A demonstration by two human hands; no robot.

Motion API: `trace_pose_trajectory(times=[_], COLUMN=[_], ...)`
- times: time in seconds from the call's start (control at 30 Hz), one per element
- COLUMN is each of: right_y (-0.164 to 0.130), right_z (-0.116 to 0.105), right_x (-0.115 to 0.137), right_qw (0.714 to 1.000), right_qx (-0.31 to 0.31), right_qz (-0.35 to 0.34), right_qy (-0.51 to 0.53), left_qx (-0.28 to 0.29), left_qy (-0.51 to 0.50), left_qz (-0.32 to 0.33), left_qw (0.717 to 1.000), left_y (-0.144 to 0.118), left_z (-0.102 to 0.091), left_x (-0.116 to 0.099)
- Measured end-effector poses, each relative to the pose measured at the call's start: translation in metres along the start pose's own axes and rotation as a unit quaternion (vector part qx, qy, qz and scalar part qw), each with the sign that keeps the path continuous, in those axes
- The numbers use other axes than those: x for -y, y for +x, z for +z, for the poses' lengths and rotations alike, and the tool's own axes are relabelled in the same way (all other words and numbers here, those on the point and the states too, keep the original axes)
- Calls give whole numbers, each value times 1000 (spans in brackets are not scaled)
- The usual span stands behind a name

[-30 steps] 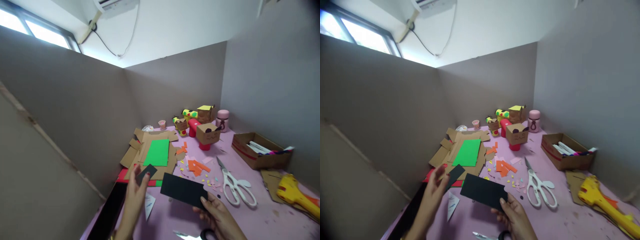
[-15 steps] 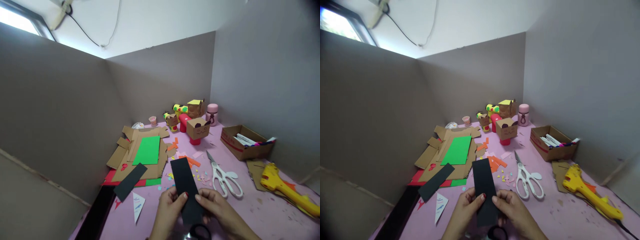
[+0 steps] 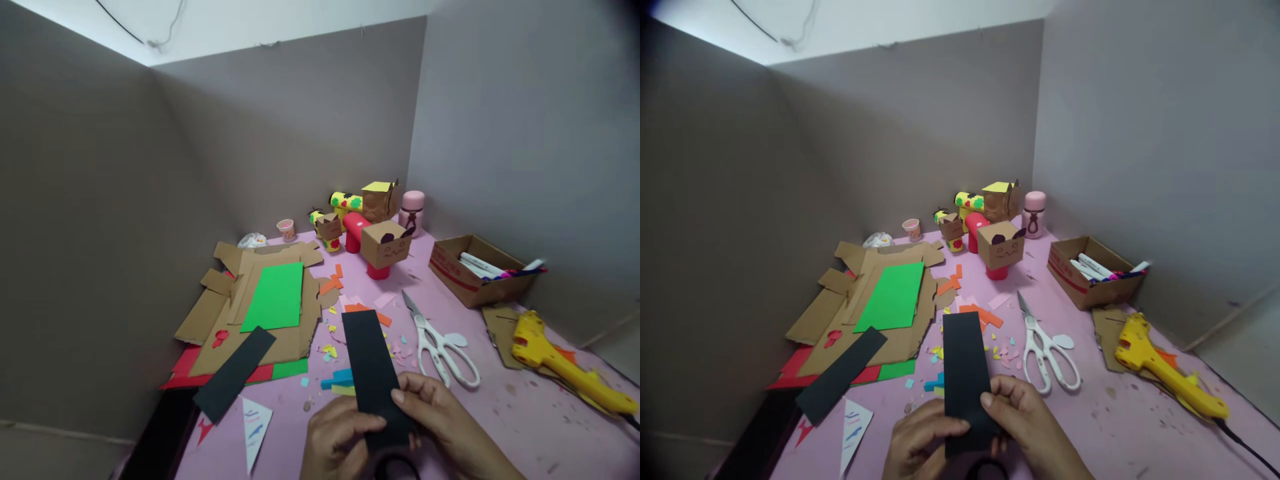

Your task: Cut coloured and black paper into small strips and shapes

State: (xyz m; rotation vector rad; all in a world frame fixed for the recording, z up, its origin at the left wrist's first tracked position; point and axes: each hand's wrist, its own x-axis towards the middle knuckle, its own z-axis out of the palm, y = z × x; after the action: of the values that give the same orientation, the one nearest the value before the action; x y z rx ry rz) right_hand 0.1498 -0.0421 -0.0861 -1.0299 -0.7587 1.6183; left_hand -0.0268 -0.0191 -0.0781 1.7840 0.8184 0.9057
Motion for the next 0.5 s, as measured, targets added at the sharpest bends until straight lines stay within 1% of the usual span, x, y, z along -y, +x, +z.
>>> trace_pose_trajectory(times=[0.07,0.1,0.17,0.23,0.3,0.37,0.43,0.5], right_y=[-3,-5,-9,-12,-15,-16,-18,-21], right_z=[1,0,-2,-5,-6,-5,-2,2], right_x=[1,2,4,6,7,7,6,7], right_qw=[1000,1000,998,989,968,938,912,896], right_qx=[-5,-9,-15,-14,0,16,35,59], right_qz=[3,-7,-48,-108,-172,-235,-286,-313], right_qy=[7,1,-32,-98,-185,-256,-291,-310], left_qx=[-5,-12,-38,-72,-98,-112,-113,-101], left_qy=[-10,-12,-9,-4,-4,-8,-13,-9], left_qz=[-6,-13,-28,-35,-35,-28,-16,3], left_qw=[1000,1000,999,997,995,993,993,995], left_y=[-3,-5,-8,-9,-8,-7,-9,-18], left_z=[-1,-2,-2,-2,-1,0,-1,-5], left_x=[3,4,6,7,6,3,-2,-8])
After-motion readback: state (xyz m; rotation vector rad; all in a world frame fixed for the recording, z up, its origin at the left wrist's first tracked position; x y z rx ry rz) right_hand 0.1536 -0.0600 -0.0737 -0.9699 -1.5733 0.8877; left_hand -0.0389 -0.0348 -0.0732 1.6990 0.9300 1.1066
